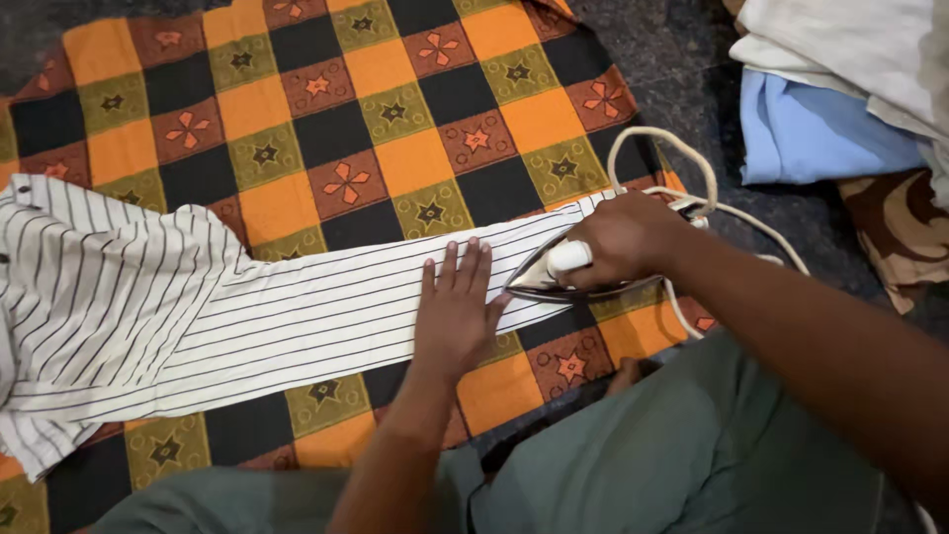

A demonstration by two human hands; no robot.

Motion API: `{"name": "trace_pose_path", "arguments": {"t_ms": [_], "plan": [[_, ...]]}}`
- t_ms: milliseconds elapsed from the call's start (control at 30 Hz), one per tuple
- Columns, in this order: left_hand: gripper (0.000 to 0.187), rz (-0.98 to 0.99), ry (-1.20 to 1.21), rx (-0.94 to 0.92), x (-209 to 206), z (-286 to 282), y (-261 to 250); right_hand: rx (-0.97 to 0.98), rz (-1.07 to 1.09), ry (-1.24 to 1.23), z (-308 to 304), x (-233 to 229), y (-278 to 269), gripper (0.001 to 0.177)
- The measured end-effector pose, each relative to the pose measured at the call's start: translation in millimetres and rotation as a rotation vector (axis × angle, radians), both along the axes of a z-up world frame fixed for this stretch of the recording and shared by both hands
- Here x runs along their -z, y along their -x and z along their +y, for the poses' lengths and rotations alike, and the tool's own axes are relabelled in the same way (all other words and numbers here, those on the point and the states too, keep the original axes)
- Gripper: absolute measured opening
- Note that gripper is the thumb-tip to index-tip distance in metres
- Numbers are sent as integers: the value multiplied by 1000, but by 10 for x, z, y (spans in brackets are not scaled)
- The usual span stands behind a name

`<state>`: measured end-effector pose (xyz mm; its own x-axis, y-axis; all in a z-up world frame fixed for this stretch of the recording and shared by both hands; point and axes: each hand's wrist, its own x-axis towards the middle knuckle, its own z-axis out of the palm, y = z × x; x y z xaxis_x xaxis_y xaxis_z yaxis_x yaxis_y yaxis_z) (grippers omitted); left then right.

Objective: The person irons a striped shirt laid out on a patterned mat on the floor. They smooth the fabric with their hands and use a handheld electric iron to press the shirt, moving the iron back and forth along the garment.

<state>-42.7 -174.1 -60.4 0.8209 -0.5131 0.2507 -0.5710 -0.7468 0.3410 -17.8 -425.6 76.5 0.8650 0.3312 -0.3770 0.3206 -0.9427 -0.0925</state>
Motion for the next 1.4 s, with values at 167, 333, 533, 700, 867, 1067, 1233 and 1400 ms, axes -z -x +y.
{"name": "trace_pose_path", "arguments": {"t_ms": [167, 333, 533, 700, 867, 1067, 1233, 1400], "plan": [[79, -41, 31, -117, -41, -88, 60, 142, 1, 111, -43, 17, -69, 49], [81, -76, 40, -160, -5, -71, 54, 160, -4, 110, -107, 32, -191, 47], [82, -18, -8, -170, -9, -85, 29, 188, -52, 75, -166, 55, -279, 48], [81, -43, -26, -197, -48, -101, 43, 208, -57, 135, -206, 64, -376, 53], [80, -55, -11, -191, -33, -89, 46, 225, -72, 102, -278, 136, -502, 54], [79, -119, 8, -190, -3, -102, 57, 229, -70, 56, -366, 186, -630, 57], [80, -108, -7, -191, 18, -99, 35, 178, 56, 34, -424, 163, -521, 57], [77, -99, -13, -187, 23, -74, 55, 114, 137, 70, -418, 149, -250, 51]]}}
